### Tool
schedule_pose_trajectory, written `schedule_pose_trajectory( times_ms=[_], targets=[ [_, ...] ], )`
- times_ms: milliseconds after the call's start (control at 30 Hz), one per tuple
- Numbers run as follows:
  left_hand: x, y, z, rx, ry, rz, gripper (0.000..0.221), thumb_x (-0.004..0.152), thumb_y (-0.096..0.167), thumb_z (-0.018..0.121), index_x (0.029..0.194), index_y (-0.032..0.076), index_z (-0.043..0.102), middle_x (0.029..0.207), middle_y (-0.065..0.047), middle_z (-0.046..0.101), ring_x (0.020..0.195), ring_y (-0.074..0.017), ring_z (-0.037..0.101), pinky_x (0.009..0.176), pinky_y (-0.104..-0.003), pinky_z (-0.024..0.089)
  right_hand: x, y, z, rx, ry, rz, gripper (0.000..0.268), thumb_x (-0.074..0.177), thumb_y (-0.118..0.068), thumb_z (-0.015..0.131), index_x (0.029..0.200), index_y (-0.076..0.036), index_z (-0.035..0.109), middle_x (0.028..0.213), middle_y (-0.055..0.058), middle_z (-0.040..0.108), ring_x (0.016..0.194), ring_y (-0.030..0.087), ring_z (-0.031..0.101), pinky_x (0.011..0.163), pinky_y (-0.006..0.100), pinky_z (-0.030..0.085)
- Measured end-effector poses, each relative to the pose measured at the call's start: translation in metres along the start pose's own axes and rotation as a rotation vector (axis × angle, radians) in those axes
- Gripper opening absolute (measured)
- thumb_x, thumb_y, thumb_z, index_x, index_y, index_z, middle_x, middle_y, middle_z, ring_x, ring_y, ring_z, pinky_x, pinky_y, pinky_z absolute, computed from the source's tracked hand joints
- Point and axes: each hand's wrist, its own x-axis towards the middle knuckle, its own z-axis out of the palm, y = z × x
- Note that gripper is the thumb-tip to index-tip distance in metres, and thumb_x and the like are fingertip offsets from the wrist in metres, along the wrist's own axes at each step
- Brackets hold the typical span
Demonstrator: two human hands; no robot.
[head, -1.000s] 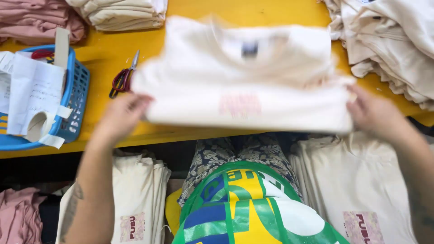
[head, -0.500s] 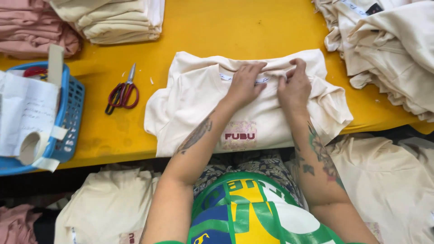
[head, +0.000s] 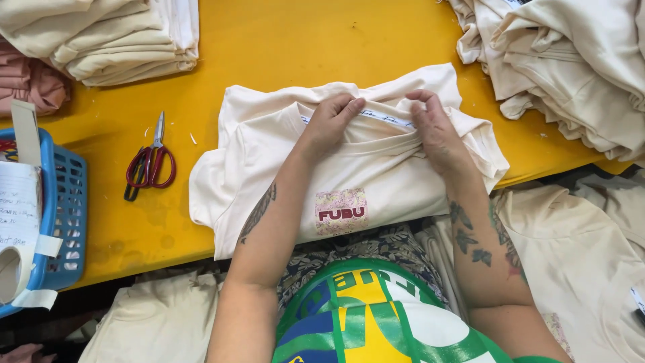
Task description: Trimming loose threads from a t-shirt with scissors, applying a label, and folding it on a work table.
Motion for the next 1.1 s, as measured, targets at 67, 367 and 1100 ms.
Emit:
schedule_pose_trajectory(
  times_ms=[67, 367, 1100],
  targets=[
    [-0.009, 0.021, -0.001, -0.038, 0.035, 0.026, 0.034, 0.103, 0.042, 0.062, 0.082, 0.017, 0.07, 0.065, 0.007, 0.05, 0.072, -0.0085, 0.05, 0.071, -0.024, 0.044, -0.004, -0.02, 0.018, -0.139, -0.108, 0.032, 0.032, 0.105, -0.022, 0.063, 0.134, -0.018, 0.053, 0.088, 0.003, 0.07, 0.079, 0.008, 0.067, 0.075, 0.021, 0.056],
    [-0.07, 0.074, -0.029, 0.596, 0.51, 0.612, 0.008, 0.102, 0.013, 0.063, 0.108, 0.009, 0.066, 0.094, -0.004, 0.056, 0.094, -0.0253, 0.058, 0.089, -0.037, 0.044, -0.023, 0.031, 0.099, 0.372, -0.085, 0.1, 0.019, 0.1, -0.011, 0.064, 0.114, 0.002, 0.064, 0.09, 0.01, 0.071, 0.084, 0.017, 0.073, 0.08, 0.032, 0.062],
    [-0.162, 0.084, -0.051, -0.079, 0.486, 0.249, 0.011, 0.107, 0.015, 0.052, 0.107, 0.01, 0.062, 0.079, 0.001, 0.056, 0.08, -0.0111, 0.055, 0.085, -0.03, 0.047, -0.043, 0.033, 0.152, 0.104, 0.041, -0.023, 0.017, 0.105, -0.017, 0.064, 0.109, -0.002, 0.072, 0.085, 0.004, 0.073, 0.083, 0.006, 0.066, 0.082, 0.027, 0.059]
  ],
)
